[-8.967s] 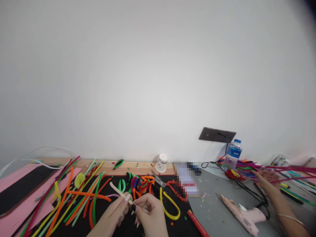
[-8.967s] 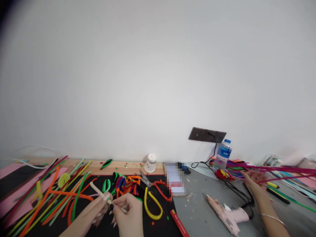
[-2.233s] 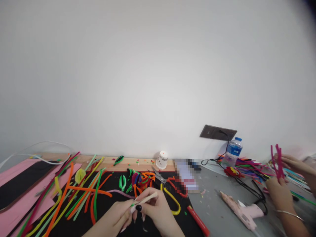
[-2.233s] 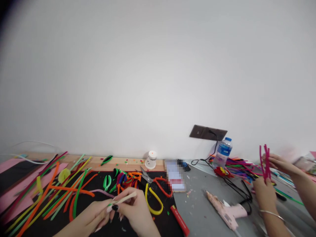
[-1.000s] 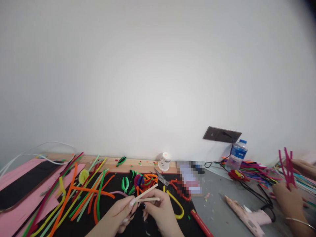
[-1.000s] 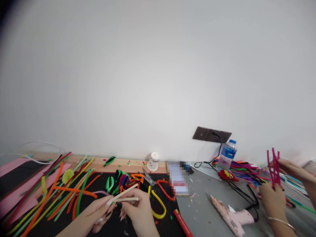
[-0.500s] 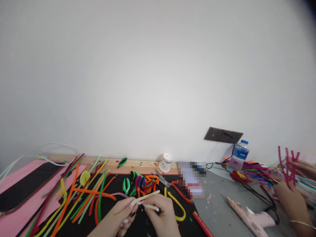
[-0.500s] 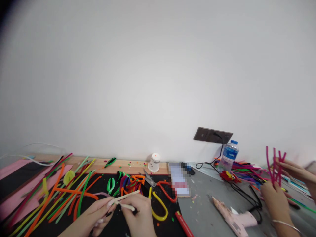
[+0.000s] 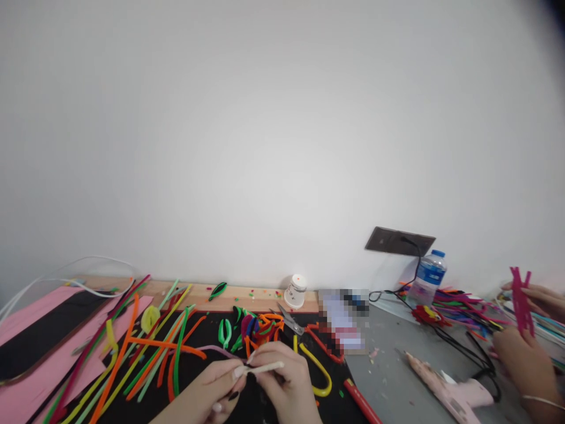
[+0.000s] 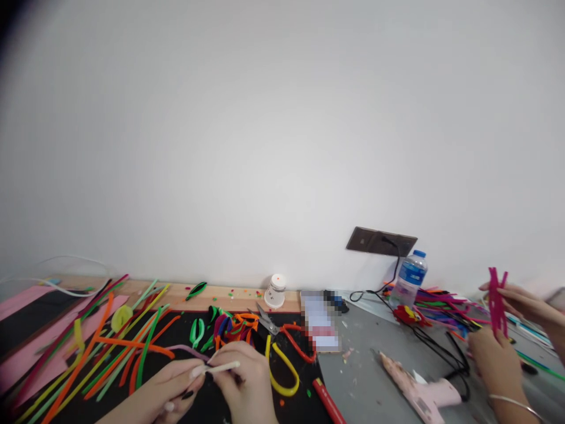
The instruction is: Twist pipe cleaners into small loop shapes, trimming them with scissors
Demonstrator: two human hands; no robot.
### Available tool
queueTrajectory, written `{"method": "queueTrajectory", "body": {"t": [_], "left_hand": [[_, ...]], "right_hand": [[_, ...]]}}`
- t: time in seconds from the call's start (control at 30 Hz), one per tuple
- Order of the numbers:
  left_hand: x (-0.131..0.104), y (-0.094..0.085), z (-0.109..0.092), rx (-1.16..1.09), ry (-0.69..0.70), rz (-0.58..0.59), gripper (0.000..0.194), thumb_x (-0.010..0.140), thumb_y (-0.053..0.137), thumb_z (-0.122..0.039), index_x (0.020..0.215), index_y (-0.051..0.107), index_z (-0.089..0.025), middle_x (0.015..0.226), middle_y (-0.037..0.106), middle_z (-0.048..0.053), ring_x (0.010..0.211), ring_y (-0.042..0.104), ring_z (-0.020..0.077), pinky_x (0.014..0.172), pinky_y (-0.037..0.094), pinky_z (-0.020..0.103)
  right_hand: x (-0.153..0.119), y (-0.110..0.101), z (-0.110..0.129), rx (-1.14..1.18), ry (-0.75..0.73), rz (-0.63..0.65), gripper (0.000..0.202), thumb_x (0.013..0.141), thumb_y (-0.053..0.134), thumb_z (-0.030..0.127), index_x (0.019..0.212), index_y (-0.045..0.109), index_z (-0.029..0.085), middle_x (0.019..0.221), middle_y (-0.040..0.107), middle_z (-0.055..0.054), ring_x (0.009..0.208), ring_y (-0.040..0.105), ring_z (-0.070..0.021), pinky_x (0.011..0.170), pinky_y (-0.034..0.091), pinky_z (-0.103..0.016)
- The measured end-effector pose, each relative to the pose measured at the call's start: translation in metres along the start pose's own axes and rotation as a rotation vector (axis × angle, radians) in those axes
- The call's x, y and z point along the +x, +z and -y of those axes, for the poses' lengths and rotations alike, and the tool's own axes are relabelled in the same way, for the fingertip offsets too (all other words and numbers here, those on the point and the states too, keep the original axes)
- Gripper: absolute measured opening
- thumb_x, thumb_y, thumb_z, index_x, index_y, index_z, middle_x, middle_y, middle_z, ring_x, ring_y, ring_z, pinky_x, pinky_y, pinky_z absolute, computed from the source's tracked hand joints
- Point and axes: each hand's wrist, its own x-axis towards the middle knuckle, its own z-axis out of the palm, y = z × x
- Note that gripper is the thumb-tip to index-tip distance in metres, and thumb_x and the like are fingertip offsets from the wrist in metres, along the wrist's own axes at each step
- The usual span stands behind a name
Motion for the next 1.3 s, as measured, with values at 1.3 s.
{"method": "queueTrajectory", "body": {"t": [1.3], "left_hand": [[-0.011,0.002,-0.010,0.069,0.055,0.027,0.044,0.064,0.058,-0.060,0.060,0.044,-0.019,0.039,0.033,-0.012,0.031,0.012,0.0016,0.031,0.005,0.020]], "right_hand": [[-0.002,-0.003,-0.004,-0.208,0.097,0.184,0.012,0.074,0.060,0.008,0.076,0.066,0.017,0.070,0.062,-0.002,0.067,0.055,-0.0139,0.062,0.039,-0.020]]}}
